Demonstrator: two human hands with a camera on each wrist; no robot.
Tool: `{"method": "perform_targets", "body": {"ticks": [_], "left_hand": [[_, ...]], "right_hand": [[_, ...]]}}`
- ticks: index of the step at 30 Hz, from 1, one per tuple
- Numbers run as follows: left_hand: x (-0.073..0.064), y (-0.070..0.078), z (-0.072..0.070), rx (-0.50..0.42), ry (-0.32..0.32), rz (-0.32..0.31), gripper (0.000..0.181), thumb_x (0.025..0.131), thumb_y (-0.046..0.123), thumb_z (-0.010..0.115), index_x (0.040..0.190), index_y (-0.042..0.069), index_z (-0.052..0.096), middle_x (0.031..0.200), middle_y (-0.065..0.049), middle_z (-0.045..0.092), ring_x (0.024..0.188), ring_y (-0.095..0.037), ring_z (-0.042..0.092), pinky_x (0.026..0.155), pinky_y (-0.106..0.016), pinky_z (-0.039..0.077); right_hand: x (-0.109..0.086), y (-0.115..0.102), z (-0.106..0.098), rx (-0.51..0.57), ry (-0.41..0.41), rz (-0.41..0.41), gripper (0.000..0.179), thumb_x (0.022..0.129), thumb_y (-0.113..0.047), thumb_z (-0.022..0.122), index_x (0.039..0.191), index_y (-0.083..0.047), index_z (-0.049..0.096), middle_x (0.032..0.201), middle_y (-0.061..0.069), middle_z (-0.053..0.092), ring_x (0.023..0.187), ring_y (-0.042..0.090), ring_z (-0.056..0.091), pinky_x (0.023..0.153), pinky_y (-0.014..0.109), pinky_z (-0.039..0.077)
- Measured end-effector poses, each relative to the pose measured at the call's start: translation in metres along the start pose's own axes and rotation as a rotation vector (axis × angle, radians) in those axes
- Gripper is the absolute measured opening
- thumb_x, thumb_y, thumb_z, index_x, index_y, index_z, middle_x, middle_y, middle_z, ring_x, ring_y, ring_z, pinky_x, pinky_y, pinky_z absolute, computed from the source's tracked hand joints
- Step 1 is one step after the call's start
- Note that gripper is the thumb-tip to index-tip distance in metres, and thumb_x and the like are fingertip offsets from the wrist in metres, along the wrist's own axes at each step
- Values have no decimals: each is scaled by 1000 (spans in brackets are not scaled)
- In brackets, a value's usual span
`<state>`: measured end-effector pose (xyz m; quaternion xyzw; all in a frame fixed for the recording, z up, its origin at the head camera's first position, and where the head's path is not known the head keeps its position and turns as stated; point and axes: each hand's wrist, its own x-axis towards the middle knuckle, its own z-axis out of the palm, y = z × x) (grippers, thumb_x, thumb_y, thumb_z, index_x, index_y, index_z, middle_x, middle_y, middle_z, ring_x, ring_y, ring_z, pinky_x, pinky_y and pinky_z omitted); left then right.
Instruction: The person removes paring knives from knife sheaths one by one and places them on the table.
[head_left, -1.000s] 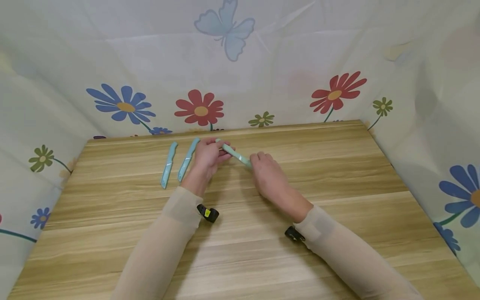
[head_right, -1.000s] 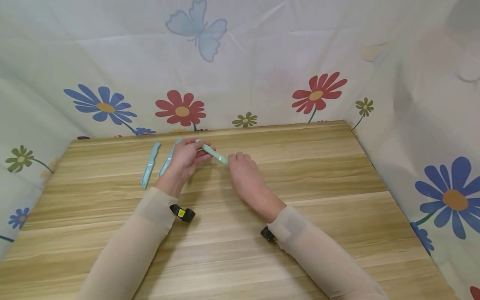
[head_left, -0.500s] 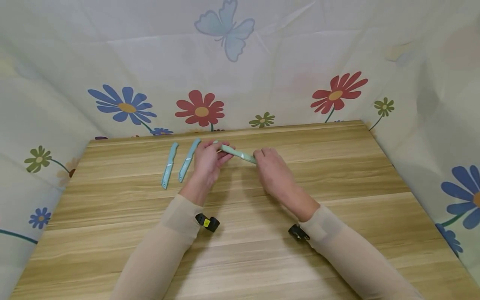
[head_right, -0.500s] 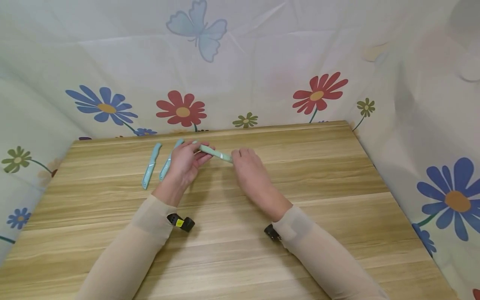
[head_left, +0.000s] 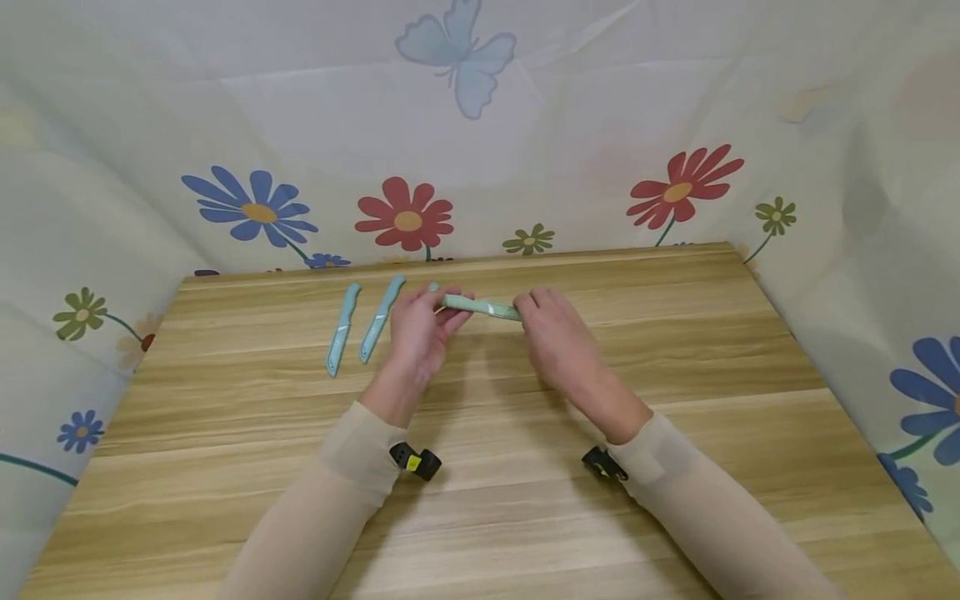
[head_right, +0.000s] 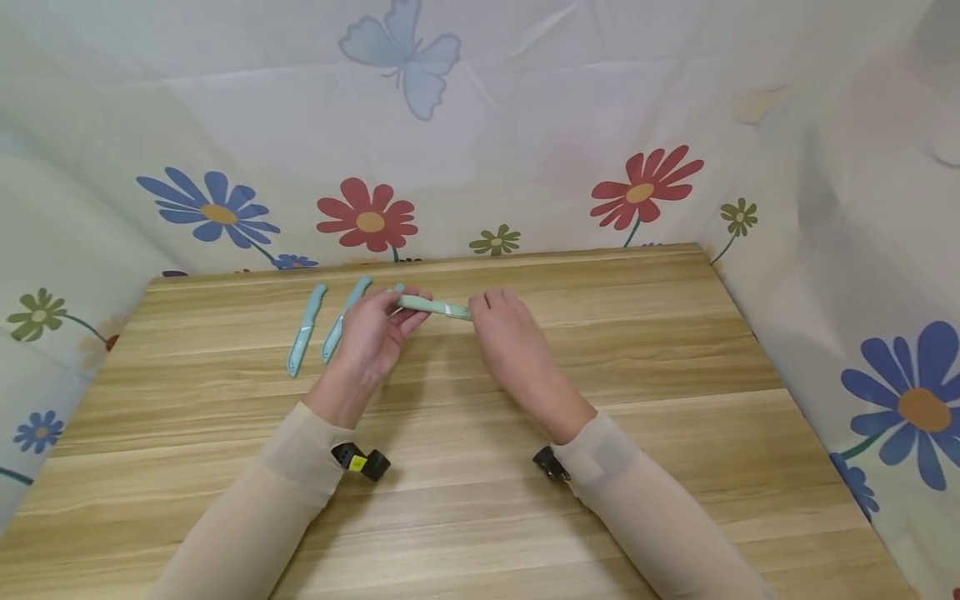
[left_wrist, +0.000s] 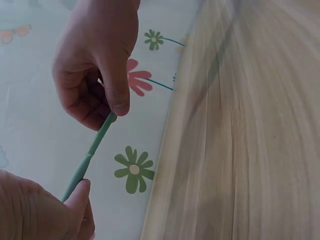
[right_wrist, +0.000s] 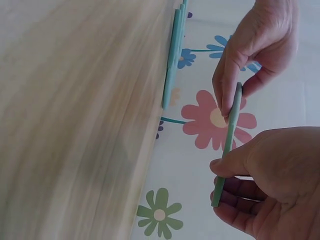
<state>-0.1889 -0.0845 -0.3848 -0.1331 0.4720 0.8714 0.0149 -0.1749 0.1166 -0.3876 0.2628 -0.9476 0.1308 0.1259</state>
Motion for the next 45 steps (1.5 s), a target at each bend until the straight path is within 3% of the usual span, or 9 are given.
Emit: {"method": "perform_targets", "body": {"ticks": [6, 12, 21, 32, 38, 45], "left_hand": [[-8, -1, 0, -25, -14, 6, 30, 115, 10, 44, 140, -6, 40, 124, -22, 53, 123, -40, 66, 97, -37, 58], [-12, -2, 0, -65, -27, 13, 22, 115, 9, 43, 133, -3, 41, 129, -26, 52, 122, -39, 66, 99, -36, 57], [-17, -6, 3, -121, -33, 38, 13, 113, 5, 41, 123, -3, 37, 122, -26, 55, 130, -48, 59, 99, -38, 57], [-23, -10, 2, -127, -41, 42, 18, 114, 6, 40, 130, -2, 36, 134, -31, 51, 133, -46, 57, 100, -37, 57], [-26, -9, 2, -123, -36, 56, 8, 113, 3, 41, 119, 0, 37, 138, -36, 50, 129, -46, 61, 101, -38, 56], [-27, -9, 0, -120, -39, 64, 8, 112, 2, 42, 117, -1, 37, 124, -28, 60, 125, -44, 64, 101, -40, 56]], "right_hand": [[0, 4, -3, 1, 56, -42, 18, 100, 10, 63, 117, 5, 66, 109, 17, 66, 100, 33, 60, 91, 42, 54], [0, 5, -8, -15, 54, -55, 22, 99, 10, 63, 120, 4, 65, 114, 17, 65, 104, 32, 60, 94, 43, 54], [-3, 10, -9, -14, 79, -74, 23, 100, 10, 62, 122, 5, 65, 118, 18, 65, 108, 33, 59, 98, 44, 54], [-5, 16, -7, -38, 153, -152, 24, 99, 11, 64, 123, 5, 65, 114, 17, 65, 106, 34, 58, 95, 43, 54], [-6, 18, -6, -45, 177, -174, 26, 100, 10, 65, 125, 4, 67, 116, 18, 65, 107, 35, 58, 95, 43, 54], [-6, 20, -6, -62, 211, -202, 23, 101, 6, 67, 124, 2, 68, 114, 18, 65, 105, 35, 58, 93, 44, 54]]}}
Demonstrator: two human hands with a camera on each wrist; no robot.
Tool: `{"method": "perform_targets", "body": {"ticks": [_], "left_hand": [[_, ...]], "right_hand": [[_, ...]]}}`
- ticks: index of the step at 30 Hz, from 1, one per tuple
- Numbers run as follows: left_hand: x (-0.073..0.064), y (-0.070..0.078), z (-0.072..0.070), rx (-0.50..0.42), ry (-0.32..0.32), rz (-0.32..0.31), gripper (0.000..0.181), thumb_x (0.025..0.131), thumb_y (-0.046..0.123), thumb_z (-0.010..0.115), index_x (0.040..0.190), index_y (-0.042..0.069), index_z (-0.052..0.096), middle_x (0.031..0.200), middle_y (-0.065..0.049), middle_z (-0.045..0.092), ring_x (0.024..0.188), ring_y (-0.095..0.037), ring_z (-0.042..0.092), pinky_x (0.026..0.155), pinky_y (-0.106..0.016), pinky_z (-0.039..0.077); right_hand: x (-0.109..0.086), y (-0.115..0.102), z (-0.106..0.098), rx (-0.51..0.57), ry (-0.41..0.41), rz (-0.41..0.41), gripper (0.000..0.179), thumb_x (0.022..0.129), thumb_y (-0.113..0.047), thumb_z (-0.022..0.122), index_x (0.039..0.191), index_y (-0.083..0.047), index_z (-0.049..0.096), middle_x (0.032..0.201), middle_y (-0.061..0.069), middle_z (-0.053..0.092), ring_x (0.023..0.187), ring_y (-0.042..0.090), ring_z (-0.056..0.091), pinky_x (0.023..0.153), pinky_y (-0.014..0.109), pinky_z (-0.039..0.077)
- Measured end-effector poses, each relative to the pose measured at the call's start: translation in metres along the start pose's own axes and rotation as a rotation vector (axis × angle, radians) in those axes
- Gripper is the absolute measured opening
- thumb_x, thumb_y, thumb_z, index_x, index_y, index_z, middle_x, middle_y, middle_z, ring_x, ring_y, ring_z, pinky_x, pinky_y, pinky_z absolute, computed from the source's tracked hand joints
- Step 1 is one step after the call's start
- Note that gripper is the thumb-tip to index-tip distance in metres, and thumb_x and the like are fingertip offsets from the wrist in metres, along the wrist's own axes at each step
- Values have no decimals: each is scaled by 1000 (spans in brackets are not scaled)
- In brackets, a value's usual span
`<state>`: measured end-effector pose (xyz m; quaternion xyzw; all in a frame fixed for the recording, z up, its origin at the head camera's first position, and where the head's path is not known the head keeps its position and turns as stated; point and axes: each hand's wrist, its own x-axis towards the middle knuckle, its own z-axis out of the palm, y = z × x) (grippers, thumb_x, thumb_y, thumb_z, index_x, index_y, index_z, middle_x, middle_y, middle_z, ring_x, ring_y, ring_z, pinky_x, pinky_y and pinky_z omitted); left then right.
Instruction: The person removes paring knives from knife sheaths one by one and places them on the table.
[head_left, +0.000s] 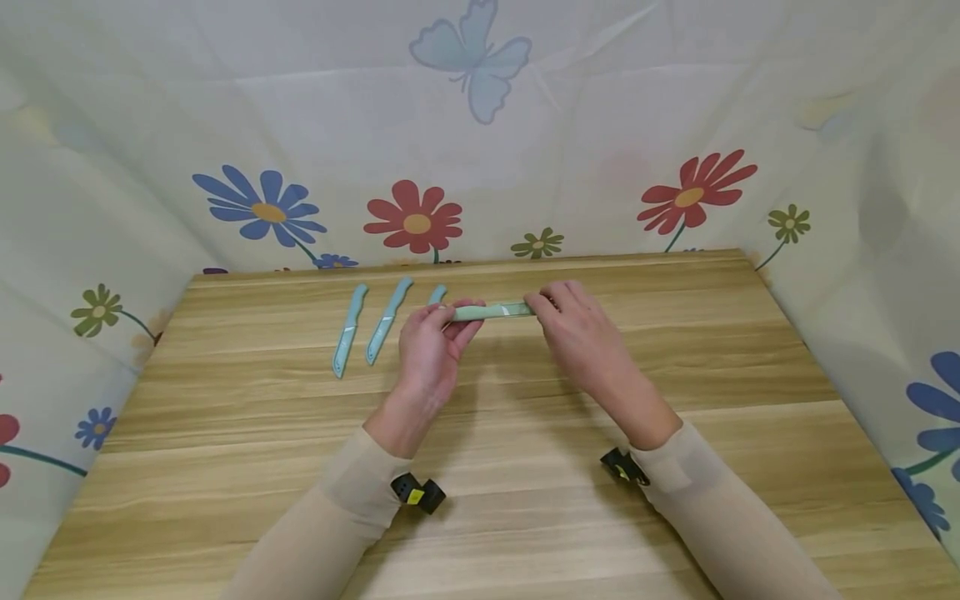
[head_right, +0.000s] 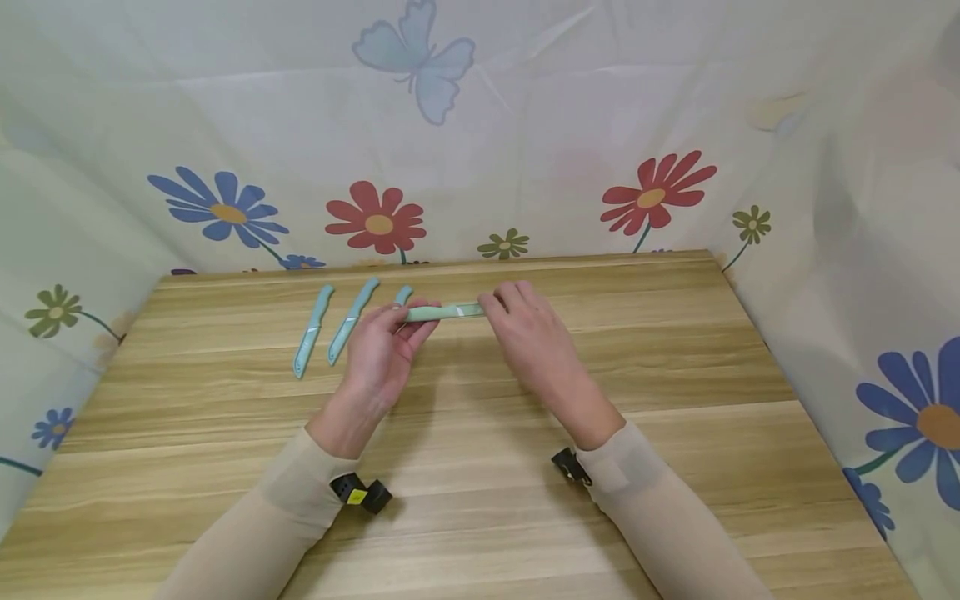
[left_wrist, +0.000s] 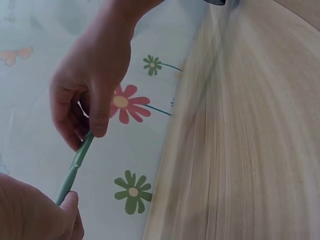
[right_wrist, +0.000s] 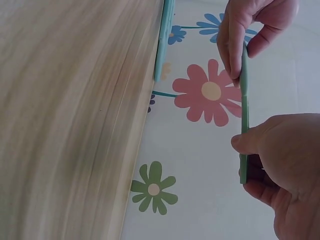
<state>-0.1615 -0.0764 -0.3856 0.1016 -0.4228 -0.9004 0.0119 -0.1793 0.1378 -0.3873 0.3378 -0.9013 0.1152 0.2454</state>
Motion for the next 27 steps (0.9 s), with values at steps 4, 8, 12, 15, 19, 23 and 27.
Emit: {"method": "perform_targets", "body": {"ticks": [4, 8, 12, 15, 19, 23, 27], "left_hand": [[0, 1, -1, 4, -3, 0, 7, 112, 2, 42, 117, 0, 39, 122, -25, 61, 126, -45, 63, 101, -40, 56], [-1, 2, -1, 6, -10, 0, 8, 112, 2, 42, 119, 0, 39, 130, -30, 56, 130, -47, 59, 101, -39, 56], [-1, 4, -1, 7, -20, 1, 8, 112, 3, 42, 119, 0, 39, 135, -34, 52, 129, -47, 60, 101, -39, 56], [-1, 4, 0, 10, -23, 1, 7, 112, 2, 42, 118, -1, 39, 131, -32, 55, 127, -46, 62, 101, -40, 56], [-1, 5, 0, 15, -20, -4, 6, 112, 2, 42, 116, 0, 39, 130, -31, 56, 127, -46, 62, 101, -40, 56], [-1, 5, 0, 8, -8, -13, 8, 111, 1, 42, 118, 2, 38, 133, -32, 54, 132, -48, 58, 101, -40, 56], [0, 5, -1, 28, 15, -10, 17, 110, 1, 45, 126, 0, 39, 127, -25, 58, 126, -42, 63, 102, -39, 55]], "right_hand": [[0, 0, 0, 3, 24, -18, 23, 100, 5, 69, 123, 2, 69, 113, 18, 66, 105, 36, 59, 92, 43, 54], [0, 1, 0, 9, 42, -38, 23, 100, 3, 70, 123, 2, 69, 112, 18, 67, 104, 36, 59, 91, 43, 55], [1, 2, 0, 15, 47, -51, 23, 101, 3, 70, 124, 3, 70, 113, 17, 67, 104, 35, 60, 91, 43, 55], [1, 2, 0, 19, 52, -57, 23, 101, 3, 69, 124, 2, 70, 113, 17, 68, 104, 35, 60, 91, 42, 55], [0, 3, 0, 16, 64, -61, 23, 100, 3, 70, 123, 2, 70, 112, 17, 68, 104, 35, 60, 91, 42, 55], [0, 4, -1, 13, 73, -64, 22, 100, 3, 71, 121, 2, 70, 112, 17, 68, 104, 35, 60, 91, 43, 55], [0, 5, -1, 12, 77, -64, 22, 99, 4, 71, 121, 2, 70, 112, 17, 68, 104, 35, 60, 91, 43, 55]]}}
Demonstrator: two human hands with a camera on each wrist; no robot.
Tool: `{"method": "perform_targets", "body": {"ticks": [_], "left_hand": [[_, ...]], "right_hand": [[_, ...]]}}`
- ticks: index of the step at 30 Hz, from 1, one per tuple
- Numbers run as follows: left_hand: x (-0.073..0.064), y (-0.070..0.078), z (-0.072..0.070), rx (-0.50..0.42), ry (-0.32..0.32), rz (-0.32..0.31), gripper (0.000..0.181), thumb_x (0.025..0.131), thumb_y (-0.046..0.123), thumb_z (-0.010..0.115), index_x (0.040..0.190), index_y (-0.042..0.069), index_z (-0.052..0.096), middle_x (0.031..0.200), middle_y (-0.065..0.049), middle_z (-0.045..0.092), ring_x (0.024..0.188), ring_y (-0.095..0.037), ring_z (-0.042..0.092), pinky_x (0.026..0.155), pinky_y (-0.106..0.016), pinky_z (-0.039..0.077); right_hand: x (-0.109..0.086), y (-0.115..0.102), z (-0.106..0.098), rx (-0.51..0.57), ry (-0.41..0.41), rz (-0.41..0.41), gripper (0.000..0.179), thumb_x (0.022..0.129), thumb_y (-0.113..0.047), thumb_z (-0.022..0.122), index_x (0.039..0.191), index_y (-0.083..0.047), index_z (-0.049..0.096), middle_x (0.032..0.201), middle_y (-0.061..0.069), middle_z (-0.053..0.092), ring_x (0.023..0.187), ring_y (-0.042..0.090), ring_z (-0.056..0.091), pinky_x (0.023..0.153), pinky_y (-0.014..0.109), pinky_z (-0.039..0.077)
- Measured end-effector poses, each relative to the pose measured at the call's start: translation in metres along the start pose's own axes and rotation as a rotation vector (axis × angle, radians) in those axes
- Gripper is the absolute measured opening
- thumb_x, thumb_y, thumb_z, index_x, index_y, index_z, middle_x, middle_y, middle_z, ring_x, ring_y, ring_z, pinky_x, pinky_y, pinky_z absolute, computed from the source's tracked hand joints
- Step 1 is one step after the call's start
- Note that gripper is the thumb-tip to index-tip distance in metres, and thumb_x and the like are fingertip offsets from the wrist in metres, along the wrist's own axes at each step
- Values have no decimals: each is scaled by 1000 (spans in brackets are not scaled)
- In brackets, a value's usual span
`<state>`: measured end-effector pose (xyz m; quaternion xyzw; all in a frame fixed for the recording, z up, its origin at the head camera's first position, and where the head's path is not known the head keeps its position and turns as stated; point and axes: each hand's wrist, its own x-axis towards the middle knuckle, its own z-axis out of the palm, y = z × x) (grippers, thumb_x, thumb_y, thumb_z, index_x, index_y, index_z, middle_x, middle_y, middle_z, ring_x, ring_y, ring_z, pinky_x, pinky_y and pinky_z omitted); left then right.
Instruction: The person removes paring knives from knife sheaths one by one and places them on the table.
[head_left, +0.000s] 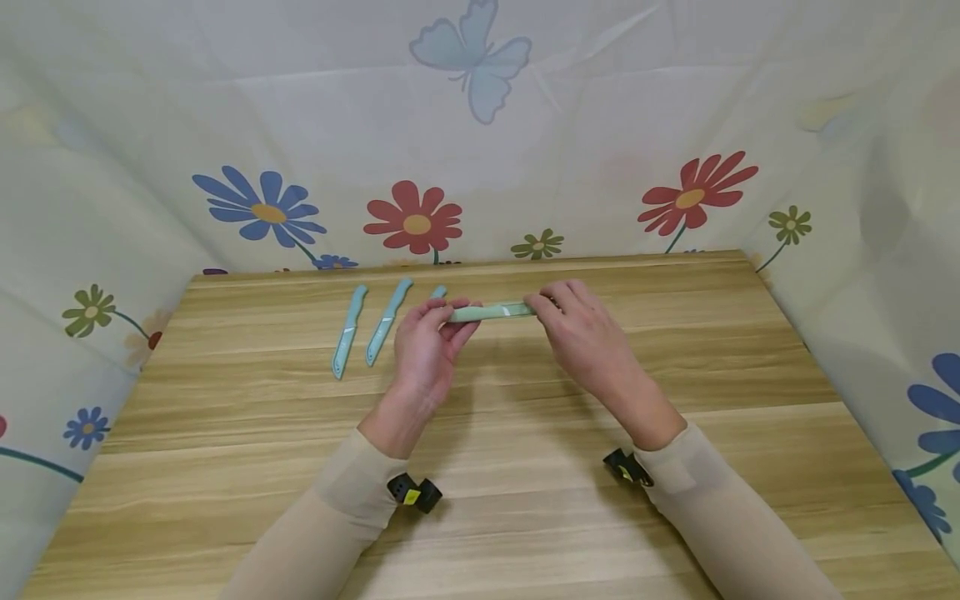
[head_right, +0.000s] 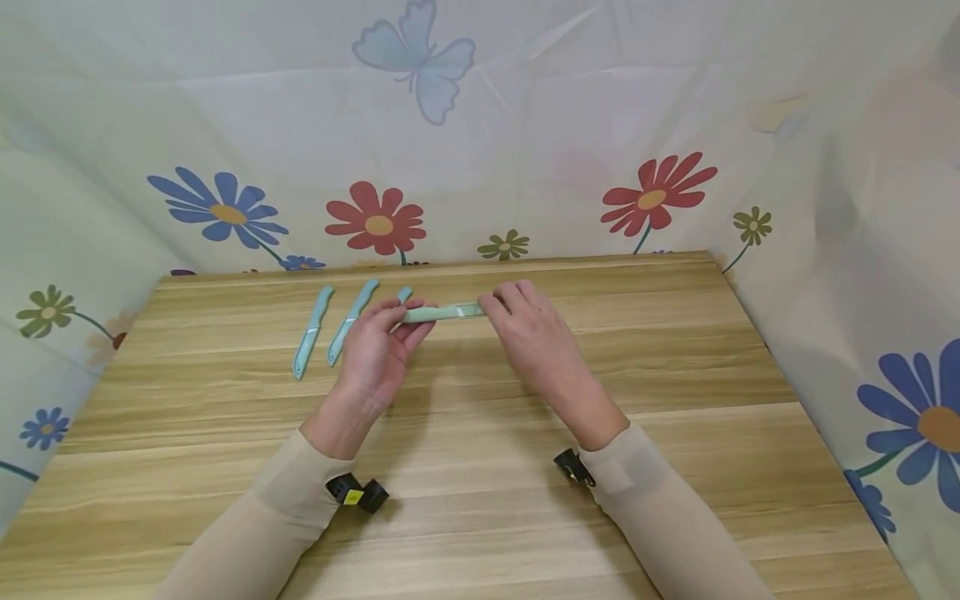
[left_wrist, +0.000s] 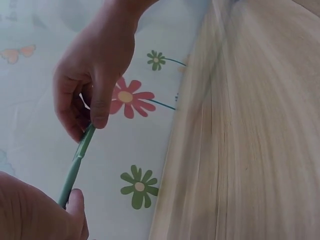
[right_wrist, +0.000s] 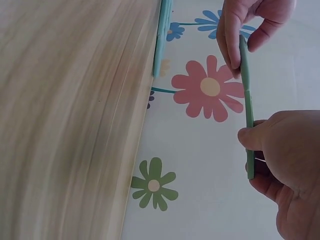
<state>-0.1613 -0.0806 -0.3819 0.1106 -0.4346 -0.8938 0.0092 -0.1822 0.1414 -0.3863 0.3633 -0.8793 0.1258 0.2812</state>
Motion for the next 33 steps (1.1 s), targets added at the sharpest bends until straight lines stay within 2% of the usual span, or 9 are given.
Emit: {"method": "perform_targets", "body": {"ticks": [4, 7, 12, 17, 20, 25, 27, 29, 33], "left_hand": [[1, 1, -1, 96, 14, 48, 26, 110, 3, 50, 133, -5, 43, 126, -22, 60, 115, -33, 66, 105, -42, 54], [3, 4, -3, 250, 9, 132, 28, 109, 8, 57, 134, -4, 49, 130, -21, 60, 115, -32, 65, 106, -43, 53], [3, 9, -7, 629, -33, 358, 38, 105, 19, 68, 138, 4, 59, 138, -11, 61, 126, -28, 59, 111, -47, 46], [0, 16, -8, 974, -104, 555, 55, 101, 32, 73, 150, 13, 56, 149, -3, 55, 140, -25, 47, 116, -53, 39], [2, 19, -8, 1166, -148, 689, 62, 97, 34, 77, 152, 12, 56, 152, -7, 52, 144, -27, 43, 118, -56, 35], [4, 22, -10, 1512, -209, 912, 72, 91, 37, 85, 151, 10, 56, 154, -14, 50, 148, -38, 38, 121, -70, 21], [4, 23, -9, 1641, -227, 967, 73, 90, 39, 86, 151, 12, 56, 154, -16, 50, 151, -41, 35, 121, -73, 17], [2, 23, -8, 1752, -243, 1006, 74, 90, 41, 86, 152, 13, 55, 154, -17, 50, 151, -43, 33, 121, -72, 18], [-1, 22, -5, 1900, -263, 1056, 75, 91, 41, 86, 153, 15, 54, 154, -17, 50, 150, -44, 36, 121, -70, 23]], "right_hand": [[0, 1, 0, 1, 4, 4, 22, 99, 4, 70, 121, 1, 71, 112, 17, 68, 104, 35, 60, 91, 43, 55], [0, 1, 0, 5, 5, 8, 21, 100, 5, 70, 121, 2, 71, 112, 17, 68, 104, 36, 60, 91, 44, 55], [0, 1, 0, 11, 13, 10, 20, 100, 4, 69, 120, 2, 70, 111, 18, 68, 104, 36, 60, 90, 44, 55], [1, 1, -2, 6, 22, 11, 19, 101, 3, 69, 120, 2, 70, 111, 18, 68, 102, 36, 60, 88, 43, 55], [1, 2, -3, 5, 24, 10, 19, 100, 3, 70, 119, 2, 70, 111, 18, 67, 102, 36, 60, 87, 43, 56], [1, 3, -3, 0, 23, 9, 20, 99, 4, 71, 119, 3, 70, 111, 18, 67, 102, 36, 60, 88, 43, 56], [2, 4, -3, -2, 24, 8, 20, 99, 5, 71, 119, 3, 70, 111, 18, 67, 102, 36, 61, 89, 43, 56], [2, 3, -4, -5, 28, 5, 20, 99, 5, 71, 119, 3, 70, 111, 18, 67, 103, 37, 61, 89, 44, 57], [3, 3, -5, -17, 38, -5, 20, 99, 5, 71, 118, 2, 71, 110, 18, 68, 102, 37, 62, 88, 44, 57]]}}
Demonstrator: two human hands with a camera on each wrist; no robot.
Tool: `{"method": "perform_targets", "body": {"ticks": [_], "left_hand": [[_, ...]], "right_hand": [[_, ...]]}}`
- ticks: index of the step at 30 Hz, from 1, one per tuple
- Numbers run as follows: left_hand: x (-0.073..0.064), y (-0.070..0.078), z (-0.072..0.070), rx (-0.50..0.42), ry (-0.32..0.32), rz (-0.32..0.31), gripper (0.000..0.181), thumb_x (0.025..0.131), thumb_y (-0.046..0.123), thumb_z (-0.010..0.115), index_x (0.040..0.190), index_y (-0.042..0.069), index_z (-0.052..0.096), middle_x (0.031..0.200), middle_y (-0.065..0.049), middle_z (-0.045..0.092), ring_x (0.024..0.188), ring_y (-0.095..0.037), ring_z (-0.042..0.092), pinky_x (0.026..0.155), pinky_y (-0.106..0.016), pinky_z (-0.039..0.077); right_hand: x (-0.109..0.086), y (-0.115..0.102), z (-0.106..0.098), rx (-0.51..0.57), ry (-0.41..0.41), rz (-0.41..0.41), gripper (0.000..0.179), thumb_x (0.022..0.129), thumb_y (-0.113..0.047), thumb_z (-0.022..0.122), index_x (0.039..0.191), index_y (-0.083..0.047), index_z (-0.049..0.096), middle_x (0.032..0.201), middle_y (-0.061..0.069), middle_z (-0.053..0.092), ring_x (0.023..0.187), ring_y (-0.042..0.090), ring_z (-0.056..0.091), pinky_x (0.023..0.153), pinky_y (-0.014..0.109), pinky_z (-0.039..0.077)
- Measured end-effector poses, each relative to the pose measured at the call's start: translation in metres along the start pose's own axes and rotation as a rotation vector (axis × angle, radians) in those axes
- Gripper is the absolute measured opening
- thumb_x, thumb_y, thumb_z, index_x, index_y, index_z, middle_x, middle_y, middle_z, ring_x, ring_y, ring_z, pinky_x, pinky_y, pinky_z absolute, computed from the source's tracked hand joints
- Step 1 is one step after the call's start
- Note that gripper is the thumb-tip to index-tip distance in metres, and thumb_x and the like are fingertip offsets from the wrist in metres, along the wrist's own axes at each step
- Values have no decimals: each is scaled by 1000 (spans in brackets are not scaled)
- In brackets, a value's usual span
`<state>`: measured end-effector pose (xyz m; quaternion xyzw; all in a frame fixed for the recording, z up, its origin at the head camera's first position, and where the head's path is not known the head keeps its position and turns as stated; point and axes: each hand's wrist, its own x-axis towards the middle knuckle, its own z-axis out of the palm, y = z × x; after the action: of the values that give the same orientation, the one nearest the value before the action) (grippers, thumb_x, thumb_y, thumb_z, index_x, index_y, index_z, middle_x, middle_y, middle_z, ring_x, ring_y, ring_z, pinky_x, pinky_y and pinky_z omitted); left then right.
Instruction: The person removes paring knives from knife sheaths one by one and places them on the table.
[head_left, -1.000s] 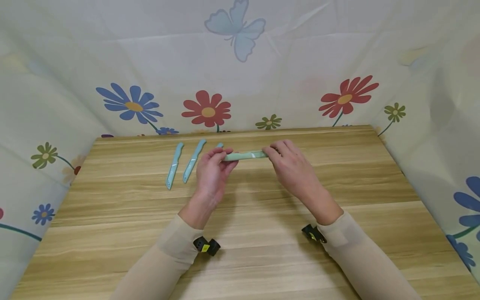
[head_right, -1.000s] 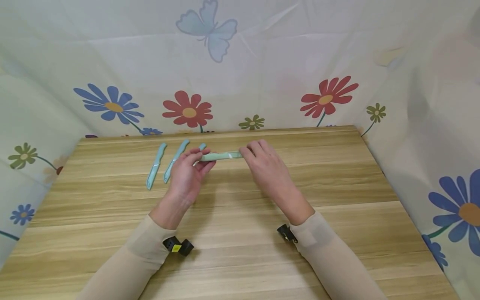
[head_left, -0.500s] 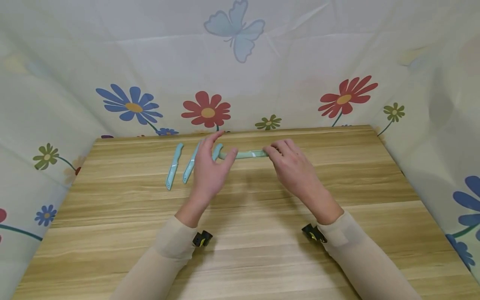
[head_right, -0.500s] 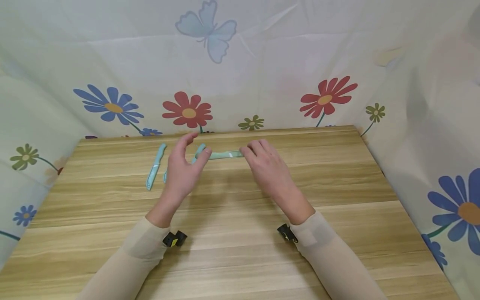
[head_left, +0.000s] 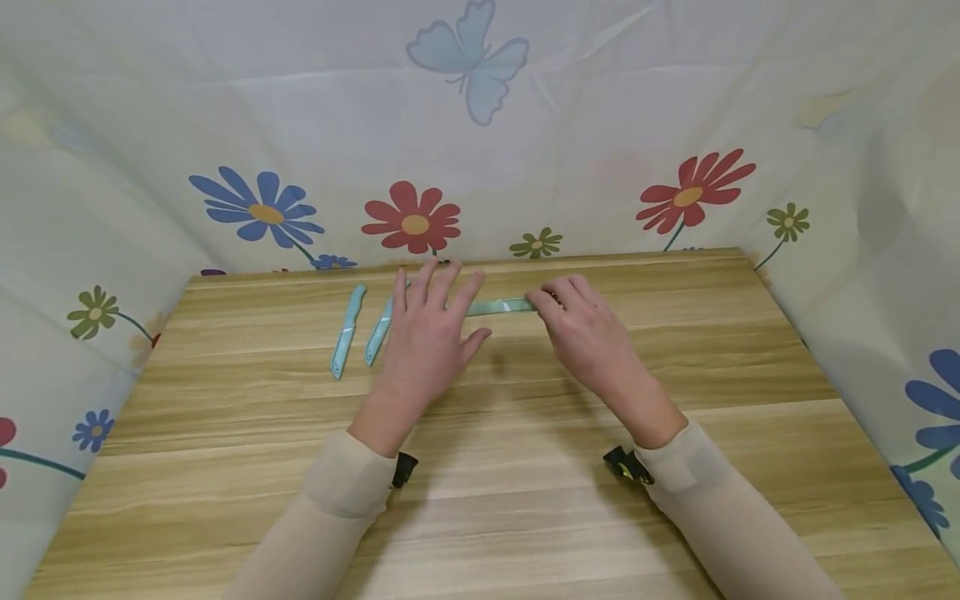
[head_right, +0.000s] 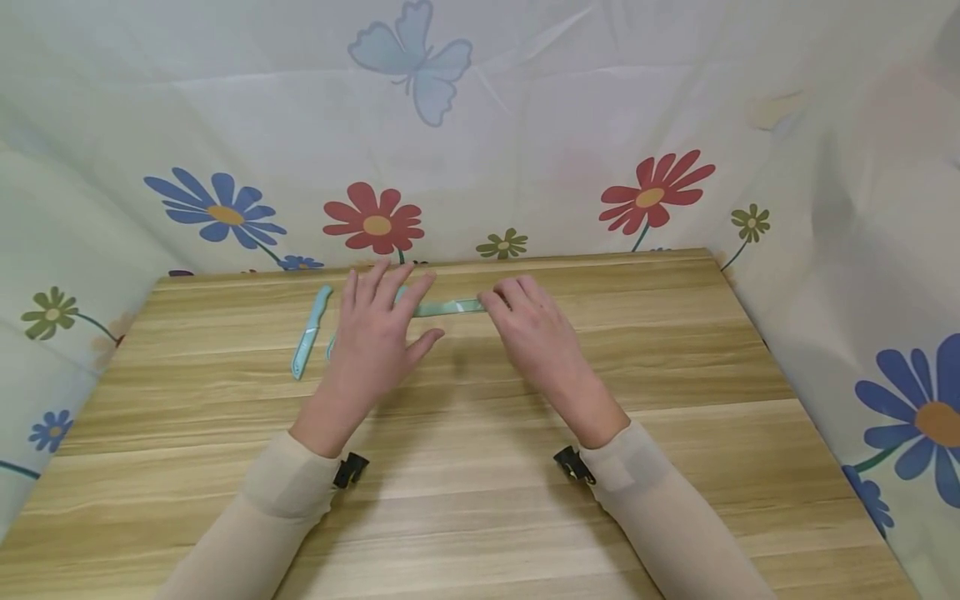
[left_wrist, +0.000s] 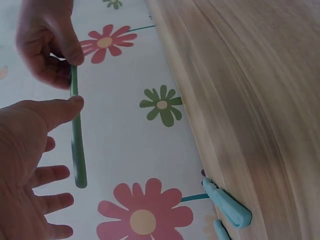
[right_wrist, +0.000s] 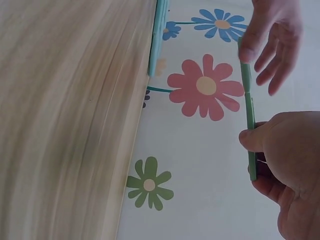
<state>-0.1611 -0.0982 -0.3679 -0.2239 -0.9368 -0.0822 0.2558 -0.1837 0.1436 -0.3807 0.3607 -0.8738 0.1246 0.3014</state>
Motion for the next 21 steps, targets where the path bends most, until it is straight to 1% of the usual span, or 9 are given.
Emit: {"method": "perform_targets", "body": {"ticks": [4, 7, 9, 14, 21], "left_hand": [[-1, 3, 2, 49, 8, 49, 72, 90, 39, 88, 149, 15, 55, 153, -18, 51, 146, -45, 41, 118, -65, 34], [-1, 5, 5, 53, 22, 75, 67, 90, 33, 88, 147, 13, 57, 150, -18, 54, 142, -44, 45, 113, -58, 43], [-1, 5, 6, 45, 32, 87, 63, 91, 27, 87, 146, 11, 60, 146, -18, 58, 136, -41, 51, 109, -54, 48], [-2, 7, 8, 27, 36, 86, 53, 94, 16, 83, 143, 7, 65, 131, -14, 67, 117, -35, 61, 99, -47, 55], [-3, 8, 9, 28, 31, 77, 39, 98, 6, 77, 136, 5, 70, 119, -12, 71, 104, -32, 63, 90, -44, 58]], "right_hand": [[1, -2, -1, -14, 6, -14, 19, 99, 5, 71, 117, 2, 71, 109, 17, 68, 101, 36, 62, 87, 43, 57], [2, -3, 0, -19, 8, -24, 18, 99, 5, 71, 117, 2, 71, 109, 17, 69, 101, 36, 62, 87, 43, 57], [2, -4, 1, -17, 14, -28, 19, 98, 6, 71, 116, 2, 71, 108, 17, 69, 101, 36, 62, 87, 43, 57], [1, -6, 2, -20, 25, -23, 17, 99, 5, 71, 116, 1, 72, 107, 17, 68, 99, 35, 62, 85, 43, 57], [1, -9, 0, -34, 3, -21, 18, 100, 4, 70, 118, 2, 72, 109, 17, 69, 102, 34, 62, 89, 41, 57]]}}
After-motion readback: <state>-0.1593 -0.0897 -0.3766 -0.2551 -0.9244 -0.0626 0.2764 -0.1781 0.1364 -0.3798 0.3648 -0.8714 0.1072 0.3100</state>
